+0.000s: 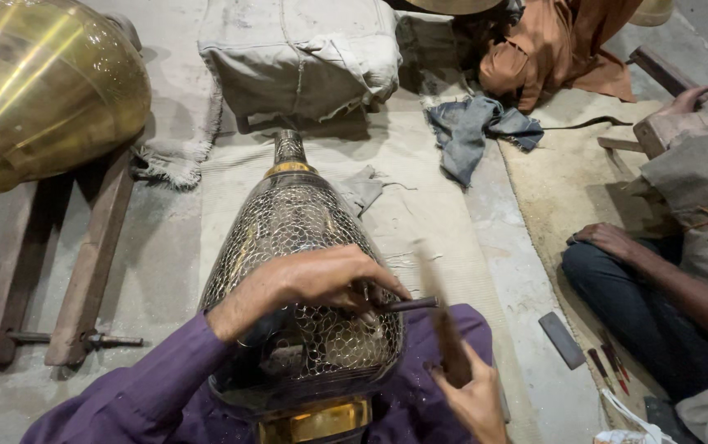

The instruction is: The person sits on the workshop floor holding a small punch against the patterned surface of a large brass vessel and strikes it with a wooden mallet, working the decorative design across the vessel's body. Other workers perform similar metalwork nearby.

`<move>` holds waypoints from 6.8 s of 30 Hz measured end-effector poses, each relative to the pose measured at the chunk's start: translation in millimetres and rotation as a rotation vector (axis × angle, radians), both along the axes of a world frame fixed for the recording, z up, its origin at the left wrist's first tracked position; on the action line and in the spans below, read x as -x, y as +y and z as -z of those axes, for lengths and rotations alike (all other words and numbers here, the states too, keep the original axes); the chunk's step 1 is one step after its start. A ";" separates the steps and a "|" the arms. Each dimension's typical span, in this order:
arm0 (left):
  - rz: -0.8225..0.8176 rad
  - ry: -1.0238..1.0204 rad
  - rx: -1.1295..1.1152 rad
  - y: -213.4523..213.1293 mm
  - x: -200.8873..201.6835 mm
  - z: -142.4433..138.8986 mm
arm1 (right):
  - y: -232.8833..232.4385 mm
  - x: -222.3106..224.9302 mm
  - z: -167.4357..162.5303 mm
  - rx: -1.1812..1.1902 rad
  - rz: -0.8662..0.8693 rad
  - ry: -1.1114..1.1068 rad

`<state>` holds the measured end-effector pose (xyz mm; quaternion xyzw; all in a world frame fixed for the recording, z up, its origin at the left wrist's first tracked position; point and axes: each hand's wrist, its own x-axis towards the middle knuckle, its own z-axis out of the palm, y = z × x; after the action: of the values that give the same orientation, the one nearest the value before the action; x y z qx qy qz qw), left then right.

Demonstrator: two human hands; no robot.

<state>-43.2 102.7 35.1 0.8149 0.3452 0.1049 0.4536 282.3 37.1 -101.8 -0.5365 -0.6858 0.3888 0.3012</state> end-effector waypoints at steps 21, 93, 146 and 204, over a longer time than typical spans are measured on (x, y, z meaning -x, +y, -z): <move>-0.164 0.068 -0.153 -23.8 -4.0 -18.8 | 2.5 -4.5 -6.9 -0.175 0.130 0.202; -0.761 -0.042 -0.026 -60.7 -6.6 -24.1 | 121.3 29.1 -131.9 -0.005 -0.481 -0.013; 0.079 0.206 -0.089 -5.2 -19.4 -10.3 | -19.8 8.3 9.6 -0.042 0.317 0.100; -0.638 -0.022 -0.162 -50.7 -12.4 -20.0 | 95.8 -5.8 -110.0 -0.017 -0.205 -0.533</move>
<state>-30.8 52.0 55.1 0.6980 0.5685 0.2776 0.3354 288.1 132.9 8.3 -0.5450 -0.7948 0.2567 0.0736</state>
